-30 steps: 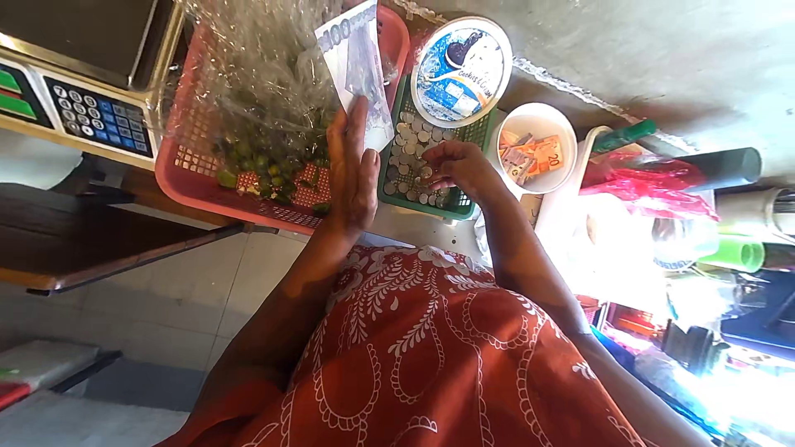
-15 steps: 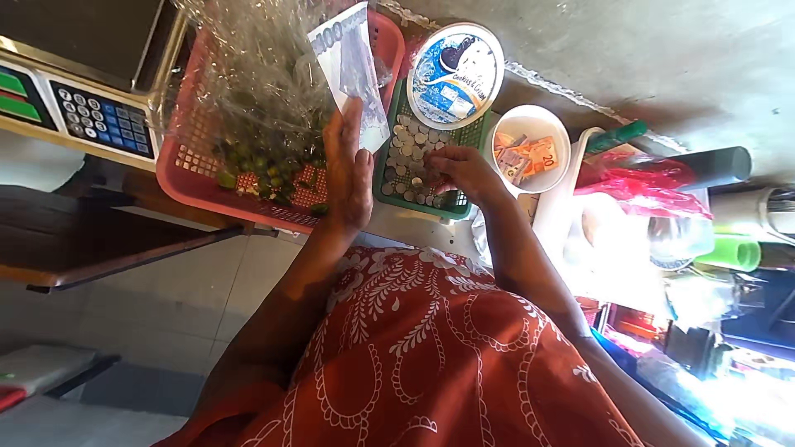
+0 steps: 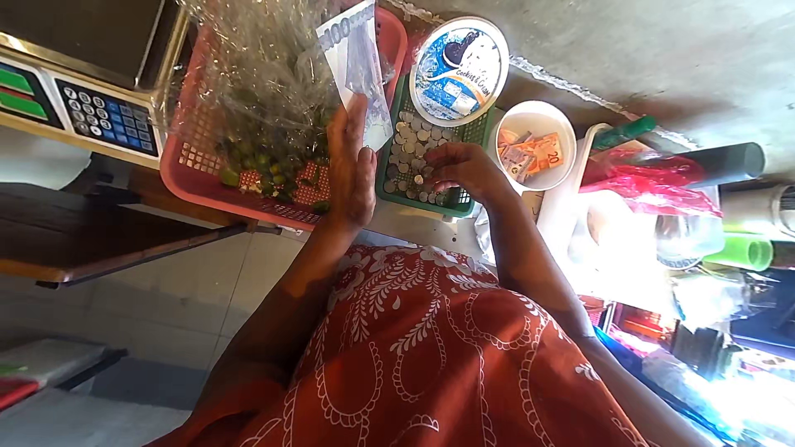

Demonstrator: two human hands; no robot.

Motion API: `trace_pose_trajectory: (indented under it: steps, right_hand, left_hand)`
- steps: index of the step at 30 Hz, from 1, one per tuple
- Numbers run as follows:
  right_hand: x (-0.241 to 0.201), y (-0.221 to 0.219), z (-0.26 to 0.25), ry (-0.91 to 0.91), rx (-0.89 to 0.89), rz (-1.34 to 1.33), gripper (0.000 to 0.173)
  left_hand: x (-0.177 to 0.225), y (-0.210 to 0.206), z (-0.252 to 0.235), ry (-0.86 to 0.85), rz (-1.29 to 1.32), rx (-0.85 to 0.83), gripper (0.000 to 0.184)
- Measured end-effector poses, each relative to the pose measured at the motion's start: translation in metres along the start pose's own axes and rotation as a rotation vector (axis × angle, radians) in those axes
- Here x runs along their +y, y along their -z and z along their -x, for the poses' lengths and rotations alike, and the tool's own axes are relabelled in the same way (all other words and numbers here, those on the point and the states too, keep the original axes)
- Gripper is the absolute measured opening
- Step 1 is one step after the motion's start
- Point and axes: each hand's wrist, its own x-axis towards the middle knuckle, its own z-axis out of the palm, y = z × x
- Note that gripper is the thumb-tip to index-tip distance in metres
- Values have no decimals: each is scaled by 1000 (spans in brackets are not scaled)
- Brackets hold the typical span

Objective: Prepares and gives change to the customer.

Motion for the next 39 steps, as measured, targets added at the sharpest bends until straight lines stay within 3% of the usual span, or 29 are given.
trace_pose_trajectory:
  steps: [3,10,11,13,15,16,20,23,29,32,34,35,36,39]
  right_hand:
    - [39,15,-52,80,-41,19,37]
    - [42,17,-46,83,14,39,18]
    - [35,14,-41,37,48,58,18]
    - [2,7,-25,-227,92,87,23]
    - [38,23,-37,80,36,-29,16]
    - [46,30,-42,149,-3,-120,16]
    - [40,51,-39,247,-27,-481,18]
    - [34,64,-38,257,38,-527,21]
    - [37,47,-52,210,119,-141,9]
    - [44,34,-56,346,164,196,15]
    - [16,12,-24,439,254,491,25]
    - [-53,-1,14,16,74,663,37]
    - [-83,-23,37,-128,109,706,45]
    - [-92,-64,49,-241,157,842,42]
  left_hand:
    - [-1,-1,0,-9,8,5,68]
    - [-2,0,0,-19,-61,11,68]
    - [-3,0,0,-24,-70,10,69]
    - [-2,0,0,-18,-51,4,71]
    - [-1,0,0,28,9,10,69]
    - [0,0,0,42,28,9,67]
    - [0,0,-1,22,0,15,72]
    - [-2,1,-2,-11,3,-2,67]
    - [-2,0,-1,4,48,-9,66]
    - [-1,0,0,22,38,-5,66]
    - [-2,1,0,9,29,1,67]
    - [-1,1,0,18,37,-4,67]
    - [0,1,1,38,53,-8,67]
    - [1,0,1,84,114,-11,65]
